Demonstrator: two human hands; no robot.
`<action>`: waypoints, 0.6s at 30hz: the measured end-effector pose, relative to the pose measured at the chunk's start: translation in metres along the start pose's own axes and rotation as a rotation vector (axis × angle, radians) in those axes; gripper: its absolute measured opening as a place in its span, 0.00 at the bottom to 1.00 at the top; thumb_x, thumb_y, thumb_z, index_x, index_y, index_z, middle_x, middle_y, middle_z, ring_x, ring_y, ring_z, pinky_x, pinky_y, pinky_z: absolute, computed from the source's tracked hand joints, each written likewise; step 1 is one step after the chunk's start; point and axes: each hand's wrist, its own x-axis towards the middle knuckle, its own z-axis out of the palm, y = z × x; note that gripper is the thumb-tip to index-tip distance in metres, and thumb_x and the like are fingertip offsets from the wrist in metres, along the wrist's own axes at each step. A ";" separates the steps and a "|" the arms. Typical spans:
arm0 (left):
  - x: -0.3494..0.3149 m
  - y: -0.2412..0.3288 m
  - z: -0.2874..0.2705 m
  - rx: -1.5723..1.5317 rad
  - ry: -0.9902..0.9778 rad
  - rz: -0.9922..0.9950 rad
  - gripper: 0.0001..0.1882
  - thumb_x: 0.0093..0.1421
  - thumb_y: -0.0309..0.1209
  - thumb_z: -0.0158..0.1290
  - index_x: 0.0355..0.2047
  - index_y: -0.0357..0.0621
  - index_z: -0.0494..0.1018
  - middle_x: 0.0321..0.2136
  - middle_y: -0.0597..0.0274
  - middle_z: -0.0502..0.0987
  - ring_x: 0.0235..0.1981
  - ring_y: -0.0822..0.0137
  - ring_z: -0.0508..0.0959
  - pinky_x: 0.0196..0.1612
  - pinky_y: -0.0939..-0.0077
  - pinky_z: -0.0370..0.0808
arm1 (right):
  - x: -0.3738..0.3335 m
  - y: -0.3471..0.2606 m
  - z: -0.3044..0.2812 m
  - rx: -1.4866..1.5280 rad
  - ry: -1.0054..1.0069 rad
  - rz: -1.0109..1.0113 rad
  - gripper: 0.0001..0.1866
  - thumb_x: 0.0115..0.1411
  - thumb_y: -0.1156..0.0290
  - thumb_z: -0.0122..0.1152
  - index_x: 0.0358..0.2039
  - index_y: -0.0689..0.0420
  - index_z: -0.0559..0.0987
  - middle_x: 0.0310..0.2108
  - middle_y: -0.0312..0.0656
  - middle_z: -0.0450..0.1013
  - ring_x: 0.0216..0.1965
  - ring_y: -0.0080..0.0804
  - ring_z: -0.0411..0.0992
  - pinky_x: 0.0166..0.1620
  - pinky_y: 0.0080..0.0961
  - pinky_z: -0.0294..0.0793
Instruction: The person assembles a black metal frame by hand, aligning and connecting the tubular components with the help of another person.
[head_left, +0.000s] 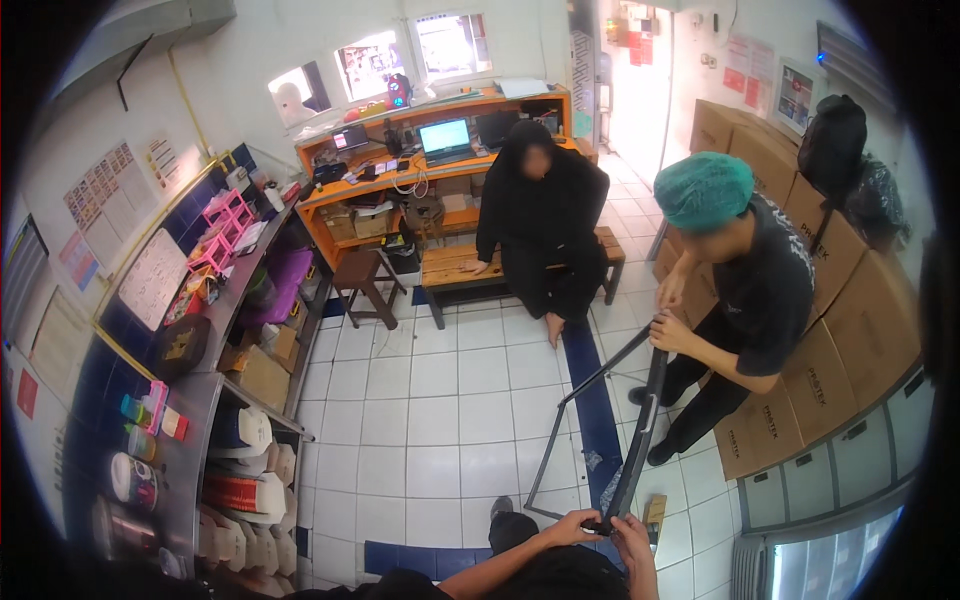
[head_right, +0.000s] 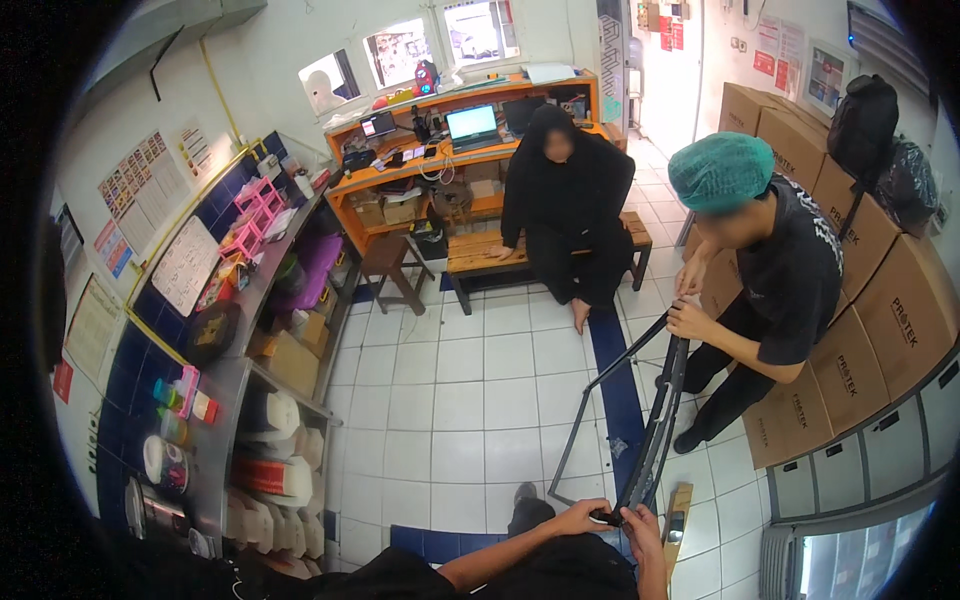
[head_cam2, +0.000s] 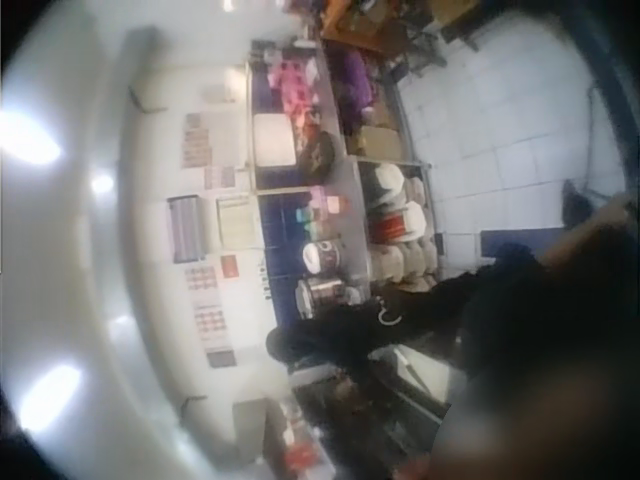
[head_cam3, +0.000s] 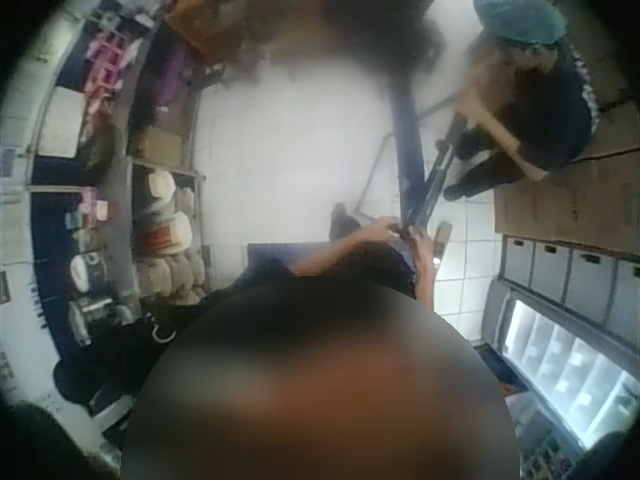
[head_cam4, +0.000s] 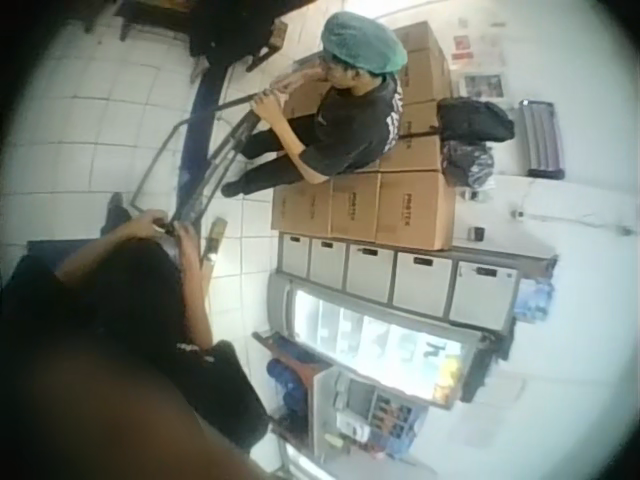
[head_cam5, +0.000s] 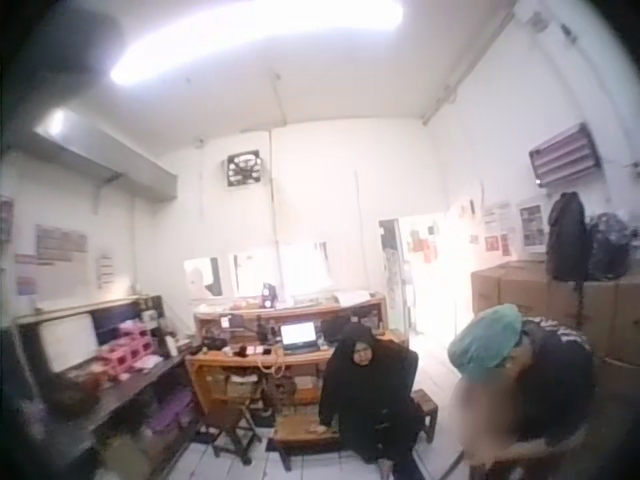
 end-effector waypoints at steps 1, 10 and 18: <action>-0.001 -0.002 0.000 0.031 0.016 0.039 0.16 0.54 0.28 0.67 0.33 0.40 0.68 0.26 0.67 0.67 0.31 0.75 0.66 0.36 0.78 0.66 | 0.004 -0.002 0.000 0.000 -0.001 -0.011 0.11 0.60 0.73 0.68 0.39 0.51 0.74 0.31 0.32 0.75 0.30 0.21 0.72 0.32 0.16 0.68; -0.001 0.003 -0.003 0.086 0.023 0.008 0.15 0.55 0.30 0.67 0.33 0.41 0.70 0.27 0.66 0.70 0.30 0.75 0.68 0.35 0.77 0.68 | 0.010 0.003 -0.003 -0.004 -0.020 -0.003 0.13 0.57 0.75 0.70 0.37 0.52 0.74 0.27 0.30 0.73 0.26 0.19 0.69 0.27 0.18 0.62; -0.001 -0.003 -0.002 -0.012 0.006 0.011 0.16 0.55 0.30 0.67 0.35 0.40 0.70 0.28 0.66 0.70 0.32 0.76 0.68 0.36 0.77 0.69 | 0.008 -0.001 -0.007 -0.041 -0.057 0.009 0.13 0.60 0.72 0.68 0.42 0.52 0.74 0.32 0.32 0.77 0.32 0.23 0.73 0.35 0.23 0.67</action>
